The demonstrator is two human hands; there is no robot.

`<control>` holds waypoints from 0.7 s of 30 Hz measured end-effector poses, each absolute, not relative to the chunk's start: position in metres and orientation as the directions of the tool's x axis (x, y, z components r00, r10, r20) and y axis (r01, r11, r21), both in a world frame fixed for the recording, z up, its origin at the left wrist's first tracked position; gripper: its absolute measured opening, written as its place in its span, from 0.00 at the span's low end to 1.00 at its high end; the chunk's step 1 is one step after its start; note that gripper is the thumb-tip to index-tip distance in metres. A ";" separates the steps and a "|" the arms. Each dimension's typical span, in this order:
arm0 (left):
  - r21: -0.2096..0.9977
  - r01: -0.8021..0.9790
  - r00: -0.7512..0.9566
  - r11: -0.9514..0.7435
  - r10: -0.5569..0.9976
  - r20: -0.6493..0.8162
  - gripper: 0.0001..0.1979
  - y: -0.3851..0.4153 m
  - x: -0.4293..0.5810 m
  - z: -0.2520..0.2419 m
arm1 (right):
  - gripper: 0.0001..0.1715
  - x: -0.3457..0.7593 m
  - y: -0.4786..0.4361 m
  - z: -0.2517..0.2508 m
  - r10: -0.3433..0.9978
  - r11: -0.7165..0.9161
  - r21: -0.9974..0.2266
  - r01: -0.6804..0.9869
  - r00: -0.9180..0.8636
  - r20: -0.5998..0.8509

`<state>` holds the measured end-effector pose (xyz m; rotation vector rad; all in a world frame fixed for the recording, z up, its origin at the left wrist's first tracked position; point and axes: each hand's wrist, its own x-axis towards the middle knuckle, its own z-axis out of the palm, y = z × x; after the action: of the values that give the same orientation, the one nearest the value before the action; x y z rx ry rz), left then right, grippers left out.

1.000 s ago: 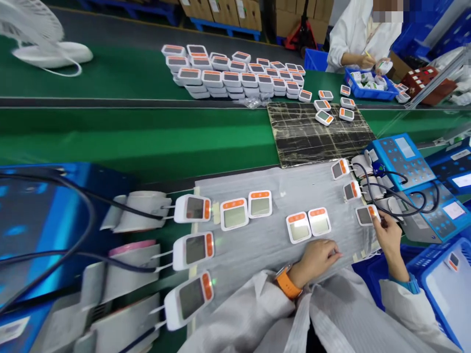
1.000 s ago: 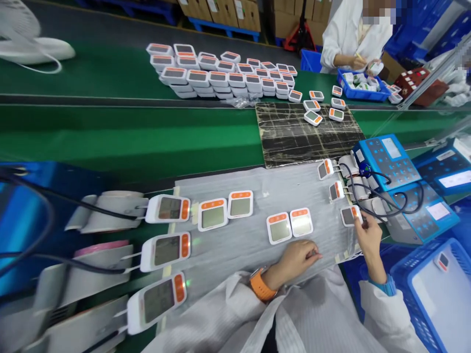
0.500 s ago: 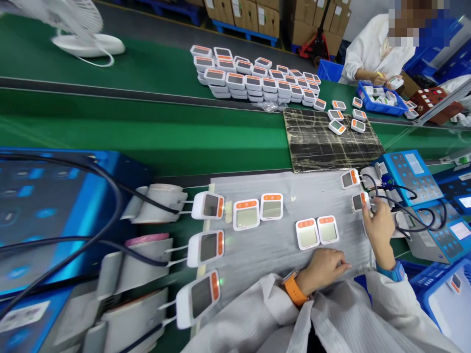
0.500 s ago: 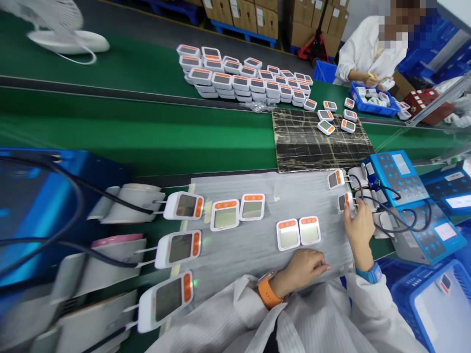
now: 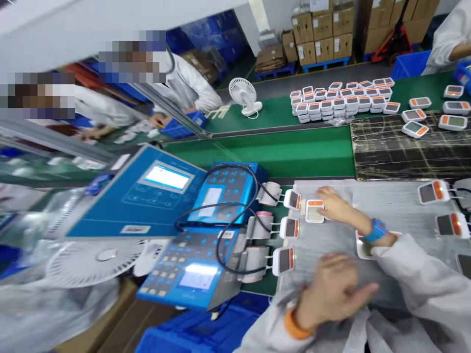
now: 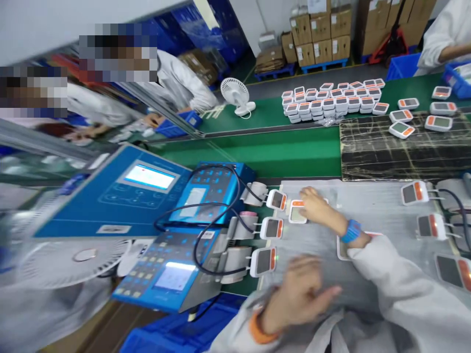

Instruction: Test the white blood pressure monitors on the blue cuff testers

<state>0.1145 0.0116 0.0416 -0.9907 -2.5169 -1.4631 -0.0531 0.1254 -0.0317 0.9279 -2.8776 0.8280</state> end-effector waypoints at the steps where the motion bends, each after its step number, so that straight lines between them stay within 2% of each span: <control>1: 0.724 0.523 -0.839 0.450 0.423 0.343 0.22 -0.018 0.104 0.057 | 0.27 -0.058 0.104 -0.033 -0.553 0.672 -0.522 -0.525 -0.825 0.118; 4: 0.628 0.299 -0.952 0.719 0.180 0.246 0.11 -0.102 0.060 0.080 | 0.33 -0.064 0.060 -0.034 -0.498 0.702 -0.588 -0.402 -0.867 -0.002; 6: 0.535 0.188 -0.971 0.824 0.074 0.228 0.06 -0.142 0.024 0.076 | 0.37 -0.064 0.047 -0.035 -0.465 0.725 -0.590 -0.355 -0.885 -0.038; 8: 0.516 0.168 -0.981 0.840 0.092 0.170 0.08 -0.161 -0.012 0.059 | 0.40 -0.064 0.044 -0.037 -0.455 0.725 -0.592 -0.352 -0.890 -0.029; 11: 0.591 0.220 -0.969 0.776 0.241 0.044 0.17 -0.161 -0.052 0.024 | 0.41 -0.064 0.047 -0.042 -0.458 0.687 -0.627 -0.367 -0.889 0.018; 13: 0.612 0.263 -0.947 0.746 0.322 0.014 0.20 -0.154 -0.067 0.003 | 0.41 -0.064 0.049 -0.046 -0.449 0.660 -0.659 -0.361 -0.893 0.040; 17: 0.509 0.283 -0.945 0.813 0.329 0.000 0.10 -0.155 -0.078 -0.019 | 0.42 -0.063 0.051 -0.050 -0.421 0.572 -0.761 -0.307 -0.906 0.050; 21: 0.455 0.265 -0.955 0.850 0.296 0.003 0.08 -0.163 -0.081 -0.022 | 0.41 -0.060 0.050 -0.051 -0.405 0.354 -0.898 -0.262 -0.908 0.105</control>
<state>-0.0814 -0.1625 -0.0223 -0.4689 -3.0856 -0.7443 -0.0602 0.0496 -0.0513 0.6679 -2.6930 1.7438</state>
